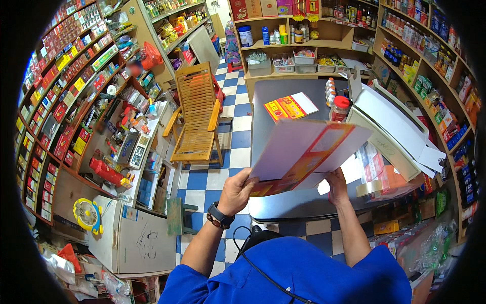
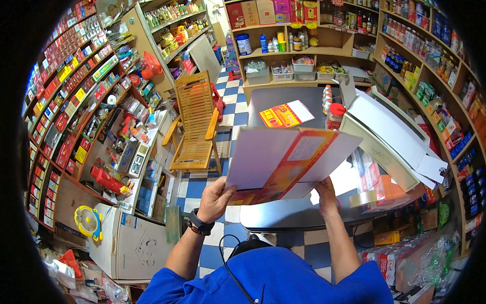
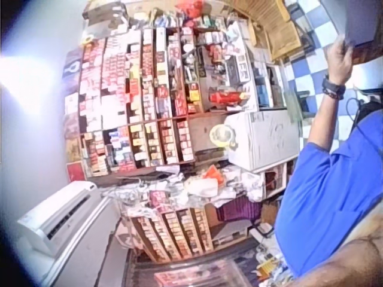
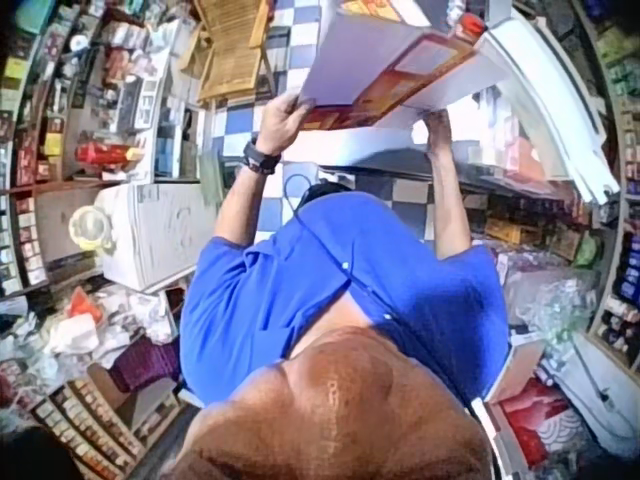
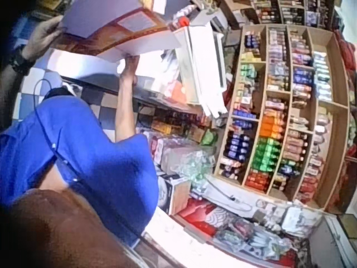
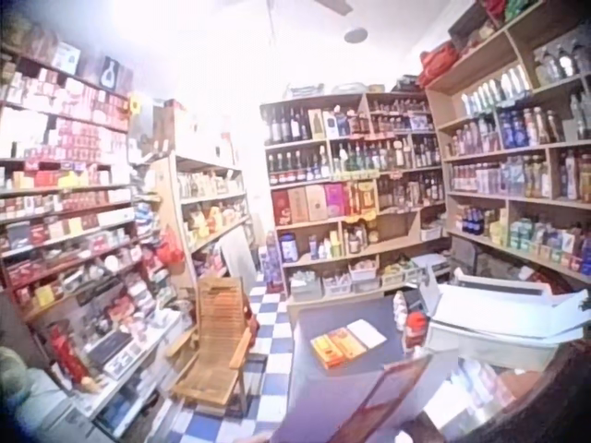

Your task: The person assembles flat cardboard boxes into rectangular containers using a utility knife to cut and clear tape to seal the edges. The person folds the panels, trims excess material, and tapes the seams to form finished boxes.

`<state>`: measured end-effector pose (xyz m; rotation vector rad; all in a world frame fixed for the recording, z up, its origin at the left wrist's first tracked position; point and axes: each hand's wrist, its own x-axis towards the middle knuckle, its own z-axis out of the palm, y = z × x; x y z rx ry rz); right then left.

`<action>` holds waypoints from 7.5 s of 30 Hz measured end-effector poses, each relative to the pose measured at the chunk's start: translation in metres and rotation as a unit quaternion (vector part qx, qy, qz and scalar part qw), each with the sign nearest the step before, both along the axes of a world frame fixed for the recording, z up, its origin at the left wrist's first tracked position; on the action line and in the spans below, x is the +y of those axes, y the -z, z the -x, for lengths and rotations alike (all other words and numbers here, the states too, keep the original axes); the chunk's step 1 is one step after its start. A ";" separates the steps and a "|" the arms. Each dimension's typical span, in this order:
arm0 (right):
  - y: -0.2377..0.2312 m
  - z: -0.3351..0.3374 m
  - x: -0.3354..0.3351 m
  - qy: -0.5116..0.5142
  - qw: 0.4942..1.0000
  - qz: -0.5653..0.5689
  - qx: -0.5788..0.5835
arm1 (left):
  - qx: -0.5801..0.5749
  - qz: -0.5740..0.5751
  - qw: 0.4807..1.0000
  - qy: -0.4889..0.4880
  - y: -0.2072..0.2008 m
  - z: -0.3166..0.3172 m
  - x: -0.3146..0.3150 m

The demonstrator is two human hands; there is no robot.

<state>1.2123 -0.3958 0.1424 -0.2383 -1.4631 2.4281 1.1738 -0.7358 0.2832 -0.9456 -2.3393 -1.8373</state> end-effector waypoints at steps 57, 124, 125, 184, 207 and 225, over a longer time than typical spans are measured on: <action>-0.064 -0.038 0.000 -0.150 0.966 -0.211 -0.018 | 0.308 0.078 0.930 -0.187 -0.042 0.050 -0.012; 0.057 -0.137 0.039 0.155 0.836 -0.469 -0.239 | -0.668 -0.394 0.582 -0.244 0.290 0.041 0.020; 0.062 -0.139 0.042 0.168 0.840 -0.456 -0.241 | -0.710 -0.312 0.588 -0.228 0.305 0.035 0.014; 0.071 -0.086 0.058 0.178 0.955 -0.111 -0.211 | -0.106 0.451 0.853 0.241 0.090 0.023 0.243; 0.130 -0.013 -0.109 -0.032 0.630 -0.698 -0.339 | -0.381 -0.012 0.886 -0.263 0.208 0.008 -0.190; -0.036 0.084 -0.256 -0.321 0.805 -0.496 0.059 | -0.320 0.015 0.899 -0.297 0.186 0.038 -0.136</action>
